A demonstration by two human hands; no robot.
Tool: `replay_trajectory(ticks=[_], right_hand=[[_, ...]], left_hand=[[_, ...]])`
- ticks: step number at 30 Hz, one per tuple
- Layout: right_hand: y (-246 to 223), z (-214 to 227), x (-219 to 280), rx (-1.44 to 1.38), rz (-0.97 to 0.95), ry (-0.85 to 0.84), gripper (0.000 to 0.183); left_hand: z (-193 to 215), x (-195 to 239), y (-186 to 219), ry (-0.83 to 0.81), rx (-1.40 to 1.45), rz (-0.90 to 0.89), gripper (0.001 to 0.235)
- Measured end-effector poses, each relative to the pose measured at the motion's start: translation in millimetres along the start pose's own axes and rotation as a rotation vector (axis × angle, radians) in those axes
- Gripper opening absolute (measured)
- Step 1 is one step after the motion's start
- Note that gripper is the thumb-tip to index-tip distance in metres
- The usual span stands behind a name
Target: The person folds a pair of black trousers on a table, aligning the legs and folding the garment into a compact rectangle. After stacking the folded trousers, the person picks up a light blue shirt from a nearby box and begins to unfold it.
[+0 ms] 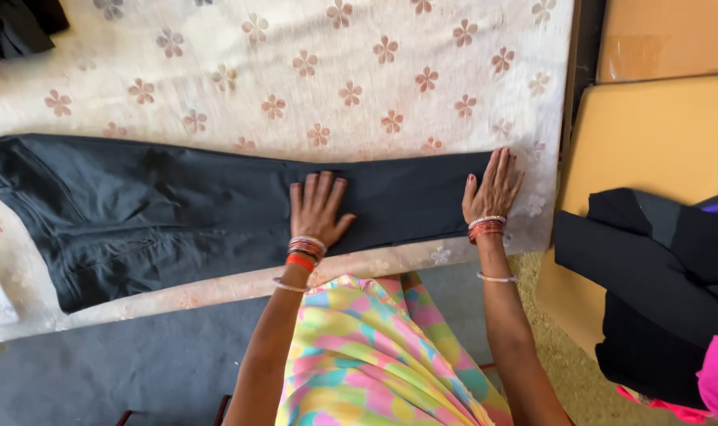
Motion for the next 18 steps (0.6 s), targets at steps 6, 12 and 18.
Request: replay_trajectory(ticks=[6, 12, 18], right_hand=[[8, 3, -2, -0.097, -0.191, 0.081, 0.079], [-10, 14, 0, -0.059, -0.229, 0.108, 0.083], [-170, -6, 18, -0.077, 0.185, 0.197, 0.079]], left_hand=[[14, 32, -82, 0.133, -0.056, 0.443, 0.088], [12, 35, -78, 0.161, -0.078, 0.471, 0.086], [-36, 18, 13, 0.121, -0.082, -0.083, 0.078]])
Point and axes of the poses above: each hand's wrist, its own x-axis away from the middle knuckle, its own z-axis out of the back of the hand, y = z × x, the point moved 6 cm from there along -x, towards the middle knuckle, and after that the axes turned 12 degrees about z, right-handed, at the moved point
